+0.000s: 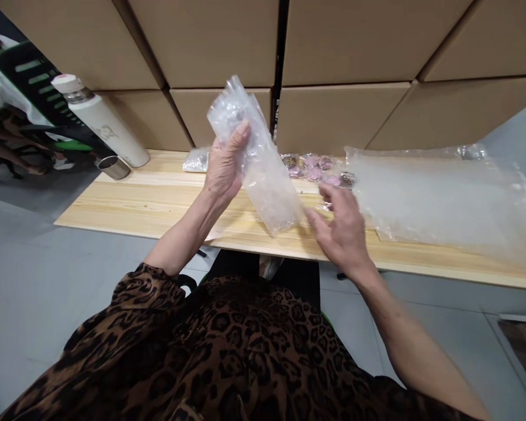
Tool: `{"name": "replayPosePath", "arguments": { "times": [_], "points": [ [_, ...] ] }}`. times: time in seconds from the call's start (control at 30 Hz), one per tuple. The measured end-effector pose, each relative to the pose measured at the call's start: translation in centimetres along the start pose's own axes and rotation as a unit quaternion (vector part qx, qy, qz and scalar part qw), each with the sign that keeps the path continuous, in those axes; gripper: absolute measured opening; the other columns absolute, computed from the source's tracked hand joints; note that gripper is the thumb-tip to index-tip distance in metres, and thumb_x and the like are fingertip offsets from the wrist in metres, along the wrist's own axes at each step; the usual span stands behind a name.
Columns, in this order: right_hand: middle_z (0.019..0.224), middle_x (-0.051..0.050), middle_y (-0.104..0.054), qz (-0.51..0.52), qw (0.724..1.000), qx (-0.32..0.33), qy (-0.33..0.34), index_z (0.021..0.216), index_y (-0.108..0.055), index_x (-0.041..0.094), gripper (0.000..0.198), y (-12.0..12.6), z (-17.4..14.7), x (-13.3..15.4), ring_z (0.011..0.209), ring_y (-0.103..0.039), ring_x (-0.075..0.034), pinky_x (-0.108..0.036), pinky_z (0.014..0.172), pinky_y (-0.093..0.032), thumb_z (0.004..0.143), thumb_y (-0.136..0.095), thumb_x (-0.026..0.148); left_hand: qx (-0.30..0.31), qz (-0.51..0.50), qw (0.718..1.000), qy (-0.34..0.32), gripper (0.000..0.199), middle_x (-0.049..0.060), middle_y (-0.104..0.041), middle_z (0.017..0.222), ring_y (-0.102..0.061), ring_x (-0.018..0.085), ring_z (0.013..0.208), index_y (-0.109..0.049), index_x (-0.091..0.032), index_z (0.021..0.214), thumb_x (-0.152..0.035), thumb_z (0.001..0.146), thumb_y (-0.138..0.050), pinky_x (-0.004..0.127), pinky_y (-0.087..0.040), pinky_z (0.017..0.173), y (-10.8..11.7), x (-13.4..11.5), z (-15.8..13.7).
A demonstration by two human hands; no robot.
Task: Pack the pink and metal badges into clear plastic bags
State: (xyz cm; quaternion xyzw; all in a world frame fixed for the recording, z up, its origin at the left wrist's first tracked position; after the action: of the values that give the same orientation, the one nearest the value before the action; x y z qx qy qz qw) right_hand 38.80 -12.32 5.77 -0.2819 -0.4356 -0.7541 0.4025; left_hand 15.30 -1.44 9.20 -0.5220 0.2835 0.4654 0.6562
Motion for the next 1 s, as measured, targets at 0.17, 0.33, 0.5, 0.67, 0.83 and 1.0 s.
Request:
{"name": "replayPosePath", "arguments": {
  "times": [0.17, 0.33, 0.5, 0.67, 0.83, 1.0],
  "points": [
    [0.089, -0.008, -0.079, 0.203, 0.948, 0.206, -0.136, 0.105, -0.079, 0.024, 0.047, -2.7, -3.0, 2.6, 0.075, -0.074, -0.022, -0.04, 0.069, -0.063, 0.096, -0.072, 0.069, 0.024, -0.028, 0.994, -0.1, 0.067, 0.002, -0.08, 0.123, -0.064, 0.033, 0.144, -0.073, -0.029, 0.117, -0.071, 0.069, -0.096, 0.054, -0.055, 0.122, -0.1, -3.5, -1.3],
    [0.123, -0.017, -0.08, 0.456, 0.766, 0.287, -0.352, 0.12, -0.072, 0.023, 0.074, -8.4, -3.5, 2.0, 0.125, -0.074, -0.037, -0.06, 0.106, -0.061, 0.086, -0.067, 0.089, 0.086, 0.031, 0.993, -0.076, 0.07, -0.002, -0.079, 0.128, -0.062, 0.035, 0.147, -0.068, -0.033, 0.13, -0.072, 0.076, -0.09, 0.064, -0.054, 0.12, -1.7, -2.6, -5.2],
    [0.128, -0.01, -0.078, 0.583, 0.722, 0.209, -0.309, 0.118, -0.073, 0.029, 0.056, -10.1, -1.0, 2.5, 0.145, -0.059, -0.037, -0.069, 0.12, -0.05, 0.09, -0.071, 0.077, 0.149, 0.002, 0.989, 0.009, 0.059, 0.003, -0.081, 0.123, -0.072, 0.034, 0.133, -0.073, -0.027, 0.116, -0.064, 0.076, -0.094, 0.056, -0.058, 0.119, -2.4, -1.2, -8.2],
    [0.126, -0.001, -0.079, 0.551, 0.775, 0.105, -0.291, 0.109, -0.076, 0.034, 0.041, -10.5, 0.1, 0.8, 0.146, -0.059, -0.034, -0.062, 0.12, -0.054, 0.082, -0.082, 0.064, 0.1, -0.031, 0.988, 0.109, 0.048, 0.004, -0.08, 0.12, -0.069, 0.032, 0.135, -0.072, -0.024, 0.114, -0.041, 0.077, -0.098, 0.048, -0.056, 0.121, -1.6, 0.5, -9.3],
    [0.132, -0.008, -0.077, 0.422, 0.868, 0.087, -0.246, 0.116, -0.076, 0.029, 0.053, -11.3, 0.5, -1.7, 0.143, -0.062, -0.035, -0.056, 0.114, -0.059, 0.084, -0.074, 0.072, 0.021, -0.045, 0.986, 0.161, 0.044, 0.002, -0.077, 0.113, -0.071, 0.025, 0.126, -0.071, -0.026, 0.11, -0.034, 0.076, -0.098, 0.042, -0.057, 0.116, -0.2, 2.2, -9.4],
    [0.146, -0.008, -0.071, 0.388, 0.899, 0.089, -0.182, 0.13, -0.072, 0.032, 0.062, -10.7, 0.9, -0.2, 0.148, -0.058, -0.032, -0.054, 0.111, -0.061, 0.09, -0.064, 0.079, -0.011, 0.141, 0.989, 0.048, 0.041, 0.007, -0.065, 0.139, -0.048, 0.032, 0.154, -0.076, -0.027, 0.101, -0.036, 0.07, -0.101, 0.045, -0.043, 0.131, 1.7, 1.3, -7.9]
  ]
}}
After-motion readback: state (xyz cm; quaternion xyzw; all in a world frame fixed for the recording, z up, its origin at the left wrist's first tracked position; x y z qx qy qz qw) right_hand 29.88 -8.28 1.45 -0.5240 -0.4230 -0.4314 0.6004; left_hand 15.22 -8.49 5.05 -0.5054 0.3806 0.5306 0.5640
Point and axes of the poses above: each hand's wrist, its own z-axis towards the middle knuckle, its own y-axis out of the back of the hand, x = y × z, the point moved 6 cm from there along z, towards the middle knuckle
